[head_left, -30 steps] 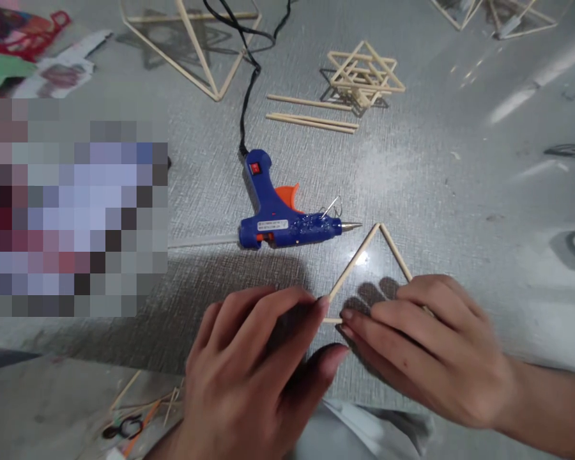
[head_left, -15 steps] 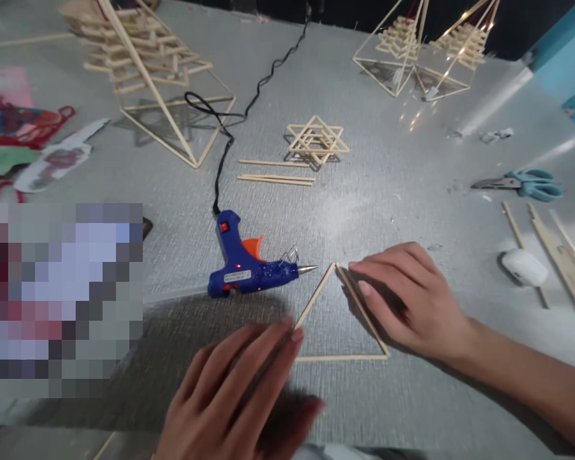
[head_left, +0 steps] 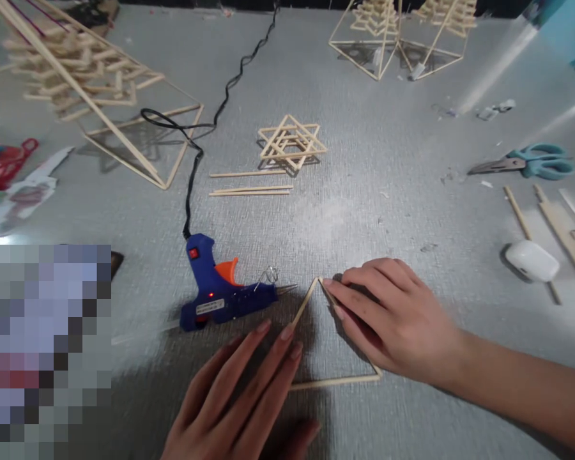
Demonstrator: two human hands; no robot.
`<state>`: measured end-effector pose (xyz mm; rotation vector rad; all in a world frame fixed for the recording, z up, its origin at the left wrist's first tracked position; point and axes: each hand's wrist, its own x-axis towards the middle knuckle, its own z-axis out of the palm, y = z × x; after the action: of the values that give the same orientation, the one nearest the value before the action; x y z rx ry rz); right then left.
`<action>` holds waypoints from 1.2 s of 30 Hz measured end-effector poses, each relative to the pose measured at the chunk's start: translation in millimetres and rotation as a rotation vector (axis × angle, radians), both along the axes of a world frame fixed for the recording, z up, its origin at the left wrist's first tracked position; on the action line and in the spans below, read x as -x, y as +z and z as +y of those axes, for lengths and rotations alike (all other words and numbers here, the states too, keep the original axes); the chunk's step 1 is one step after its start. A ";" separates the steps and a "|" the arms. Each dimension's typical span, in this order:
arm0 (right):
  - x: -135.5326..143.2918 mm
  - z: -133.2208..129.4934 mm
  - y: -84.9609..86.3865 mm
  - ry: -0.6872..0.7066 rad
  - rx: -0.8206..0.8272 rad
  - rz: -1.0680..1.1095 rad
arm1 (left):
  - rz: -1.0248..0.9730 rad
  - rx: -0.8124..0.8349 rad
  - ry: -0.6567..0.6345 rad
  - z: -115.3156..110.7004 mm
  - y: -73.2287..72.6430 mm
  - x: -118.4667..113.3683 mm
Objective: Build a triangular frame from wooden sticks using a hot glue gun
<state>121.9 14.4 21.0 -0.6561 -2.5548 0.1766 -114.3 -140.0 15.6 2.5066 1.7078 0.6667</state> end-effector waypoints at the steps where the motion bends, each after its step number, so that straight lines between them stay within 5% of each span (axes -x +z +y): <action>1: 0.0 0.0 -0.1 -0.002 -0.003 -0.002 | -0.005 0.004 -0.003 0.6 0.6 -0.2; 7: -2.0 0.8 -1.2 0.004 -0.013 -0.006 | -0.100 0.048 0.007 -0.7 2.1 -0.1; 13: -6.2 3.9 -8.1 0.012 -0.039 0.017 | -0.270 0.008 0.151 -16.3 -2.3 -0.2; 22: -5.1 13.8 -17.0 0.062 -0.156 0.125 | -0.446 -0.071 0.345 -27.1 -23.1 5.1; 30: -3.7 18.9 -22.4 0.063 -0.137 0.149 | -0.495 -0.122 0.303 -20.8 -28.5 -0.3; 36: -5.6 20.0 -23.2 0.087 -0.079 0.155 | -0.355 -0.300 0.173 -23.6 -31.8 12.4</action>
<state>127.5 34.4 -2.3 -0.4831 -2.4284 0.1496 -126.7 -163.6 -16.2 2.2339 1.8093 1.3826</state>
